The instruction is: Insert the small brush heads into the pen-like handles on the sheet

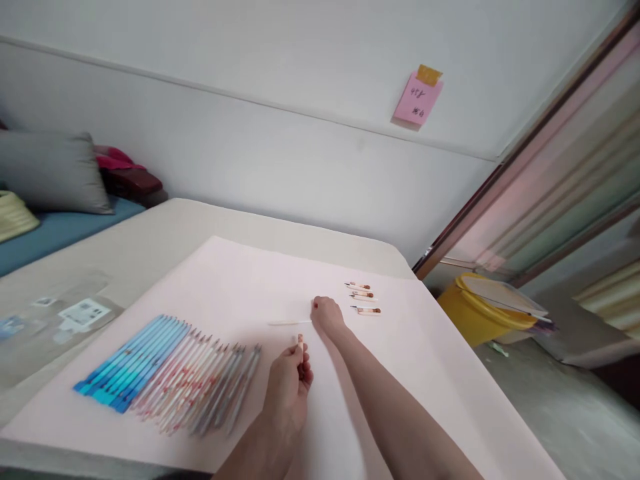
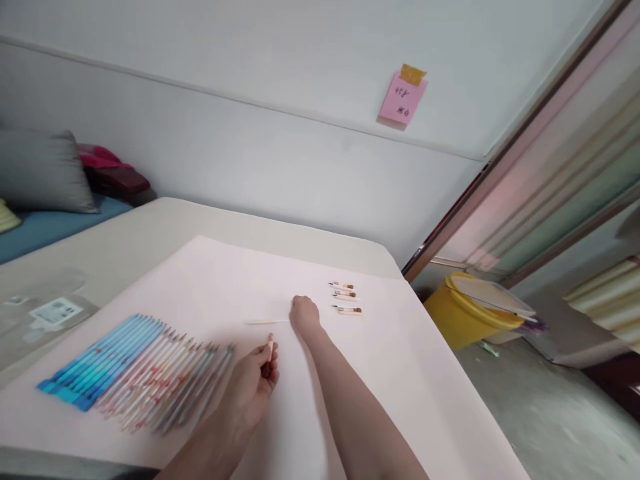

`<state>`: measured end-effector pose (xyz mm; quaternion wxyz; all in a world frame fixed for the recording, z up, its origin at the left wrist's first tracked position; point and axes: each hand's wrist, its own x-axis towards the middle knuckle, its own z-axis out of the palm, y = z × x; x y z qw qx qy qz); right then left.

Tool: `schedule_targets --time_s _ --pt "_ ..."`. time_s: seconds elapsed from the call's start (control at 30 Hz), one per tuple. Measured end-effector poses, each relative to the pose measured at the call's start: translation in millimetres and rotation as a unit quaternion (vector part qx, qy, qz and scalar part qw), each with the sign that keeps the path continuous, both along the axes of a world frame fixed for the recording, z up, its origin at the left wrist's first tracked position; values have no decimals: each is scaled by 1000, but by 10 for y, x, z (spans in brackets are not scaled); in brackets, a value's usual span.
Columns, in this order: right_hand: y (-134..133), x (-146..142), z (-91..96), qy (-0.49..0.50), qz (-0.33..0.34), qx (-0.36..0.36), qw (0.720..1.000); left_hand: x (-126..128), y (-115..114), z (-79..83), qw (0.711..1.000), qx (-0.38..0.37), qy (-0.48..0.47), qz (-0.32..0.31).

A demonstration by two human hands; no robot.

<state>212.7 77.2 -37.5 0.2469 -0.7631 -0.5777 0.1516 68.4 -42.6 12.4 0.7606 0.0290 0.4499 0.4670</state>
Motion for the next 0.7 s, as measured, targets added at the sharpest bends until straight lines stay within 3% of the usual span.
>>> schedule_targets --time_s 0.17,0.23,0.33,0.37,0.47,0.53,0.6,0.7 --pt "72 -64 124 106 -5 -3 994 -24 2 26 1000 4 0 -4" --pt "-72 -74 241 166 -3 8 986 -31 -5 30 1000 1 2 -12" --pt "-497 -109 415 260 6 36 965 -31 -38 61 999 16 8 -41" --pt "-665 -128 459 303 11 48 952 -26 -56 78 998 30 12 -55" --pt "-1091 -200 540 551 -17 89 830 3 -124 122 992 80 23 -92" --pt "-1247 -247 559 616 -34 99 781 31 -167 121 989 100 30 -109" --pt "-1309 -276 562 637 -38 103 763 55 -201 92 985 119 41 -121" --pt "-1327 -284 561 637 -39 110 762 70 -228 27 975 159 67 -143"
